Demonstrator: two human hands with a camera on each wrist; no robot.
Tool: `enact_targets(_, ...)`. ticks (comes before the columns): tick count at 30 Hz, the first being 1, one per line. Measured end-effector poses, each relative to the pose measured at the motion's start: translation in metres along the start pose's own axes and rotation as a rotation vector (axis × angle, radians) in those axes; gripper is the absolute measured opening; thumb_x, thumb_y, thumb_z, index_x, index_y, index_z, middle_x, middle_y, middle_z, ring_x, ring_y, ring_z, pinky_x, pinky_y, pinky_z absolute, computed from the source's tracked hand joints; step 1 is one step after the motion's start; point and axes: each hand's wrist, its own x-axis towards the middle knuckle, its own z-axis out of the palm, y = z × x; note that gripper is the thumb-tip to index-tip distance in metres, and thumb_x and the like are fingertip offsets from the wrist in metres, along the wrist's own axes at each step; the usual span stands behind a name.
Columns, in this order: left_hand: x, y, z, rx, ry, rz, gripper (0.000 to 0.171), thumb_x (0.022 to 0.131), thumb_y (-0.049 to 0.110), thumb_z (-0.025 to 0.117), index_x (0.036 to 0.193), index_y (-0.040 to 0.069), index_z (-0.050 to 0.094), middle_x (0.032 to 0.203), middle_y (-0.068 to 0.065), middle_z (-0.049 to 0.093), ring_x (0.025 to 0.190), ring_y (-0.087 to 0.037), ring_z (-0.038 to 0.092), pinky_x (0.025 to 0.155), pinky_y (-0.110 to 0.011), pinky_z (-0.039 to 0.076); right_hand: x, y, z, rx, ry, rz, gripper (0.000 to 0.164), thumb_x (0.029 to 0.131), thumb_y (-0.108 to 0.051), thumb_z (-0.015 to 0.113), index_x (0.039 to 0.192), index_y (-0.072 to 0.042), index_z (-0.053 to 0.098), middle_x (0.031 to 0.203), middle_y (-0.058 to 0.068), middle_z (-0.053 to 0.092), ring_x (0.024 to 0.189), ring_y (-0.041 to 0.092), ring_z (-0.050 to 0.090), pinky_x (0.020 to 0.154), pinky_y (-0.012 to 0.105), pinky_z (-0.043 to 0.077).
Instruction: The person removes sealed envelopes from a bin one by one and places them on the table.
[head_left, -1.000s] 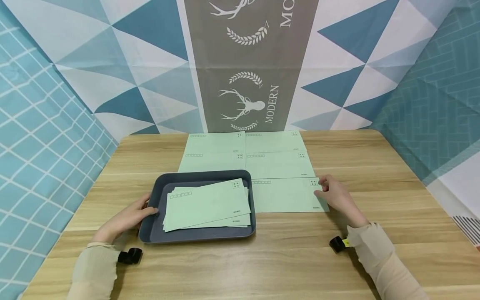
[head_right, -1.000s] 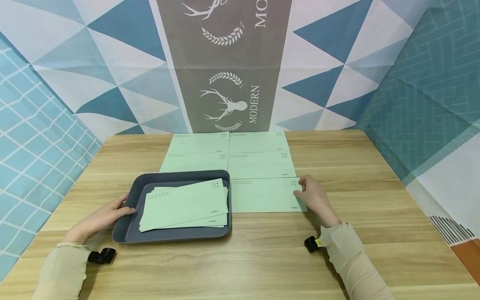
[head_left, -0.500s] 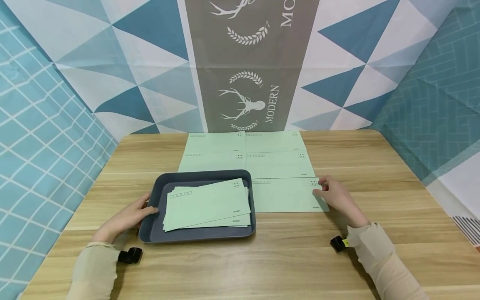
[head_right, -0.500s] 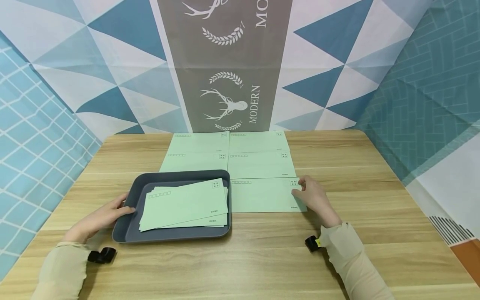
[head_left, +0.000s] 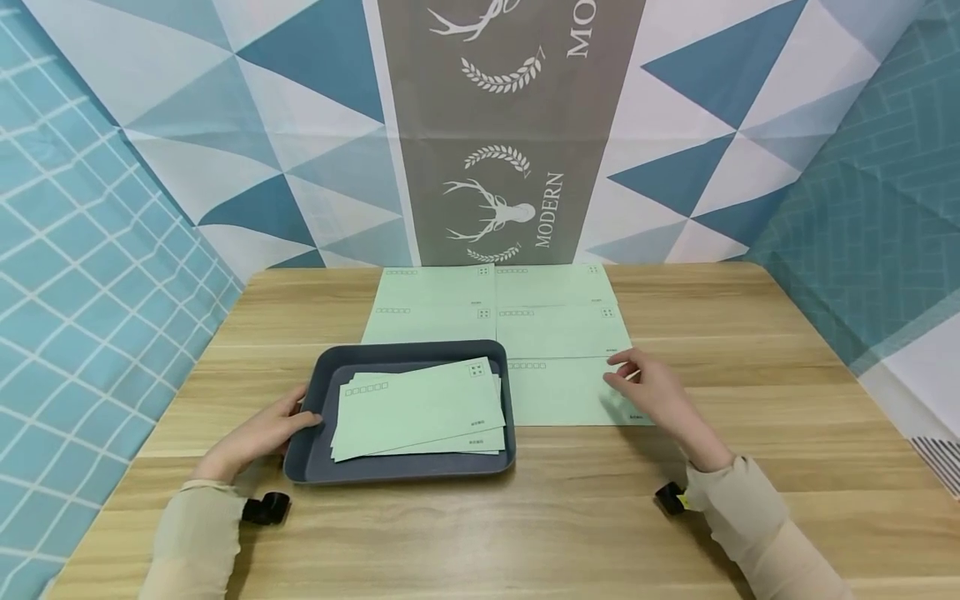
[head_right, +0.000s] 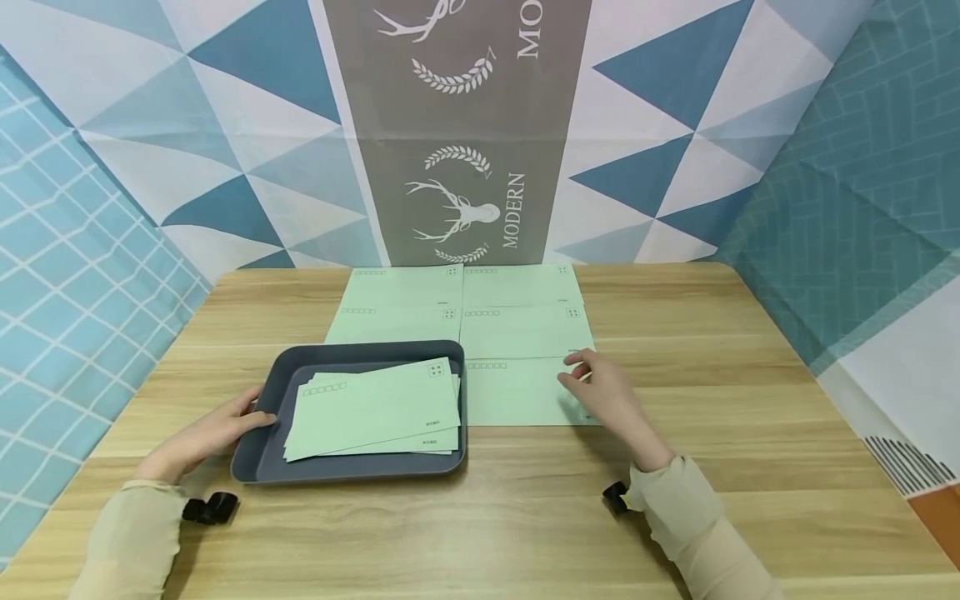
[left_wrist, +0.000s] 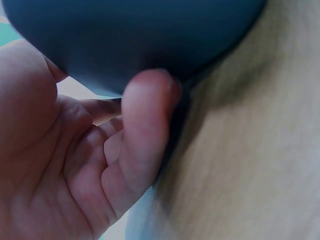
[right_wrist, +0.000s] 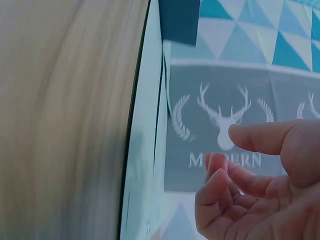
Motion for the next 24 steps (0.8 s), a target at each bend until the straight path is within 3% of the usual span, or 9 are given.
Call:
enact_targets(10,-0.002,0.0,-0.001,-0.015,-0.006,-0.007,0.07,0.094,0.026,0.047,0.146,0.003,0.006,0.133,-0.034,0.036,0.097,-0.025,0.059,0.069,-0.035,0.052,0.005,-0.047,0.03,0.046,-0.014,-0.168,0.023,0.086,-0.018,0.061,0.105,-0.006,0.064,0.09,0.003,0.064,0.077,0.014,0.058,0.068,0.028,0.046)
enact_targets(16,0.001,0.001,-0.001,-0.014,-0.01,-0.006,0.07,0.094,0.026,0.047,0.146,0.002,0.006,0.132,-0.033,0.038,0.096,-0.024,0.059,0.07,-0.035,0.052,0.012,-0.069,0.047,0.081,-0.037,-0.255,0.025,0.085,-0.016,0.064,0.108,-0.006,0.064,0.104,0.004,0.065,0.093,0.018,0.061,0.082,0.037,0.048)
enact_targets(24,0.001,0.0,-0.002,-0.034,-0.003,0.01,0.068,0.094,0.023,0.048,0.146,0.004,0.009,0.127,-0.033,0.042,0.089,-0.022,0.061,0.065,-0.035,0.052,0.026,-0.082,0.067,-0.039,-0.009,-0.376,0.025,0.09,-0.002,0.051,0.111,-0.002,0.065,0.106,0.008,0.063,0.097,0.02,0.06,0.08,0.034,0.049)
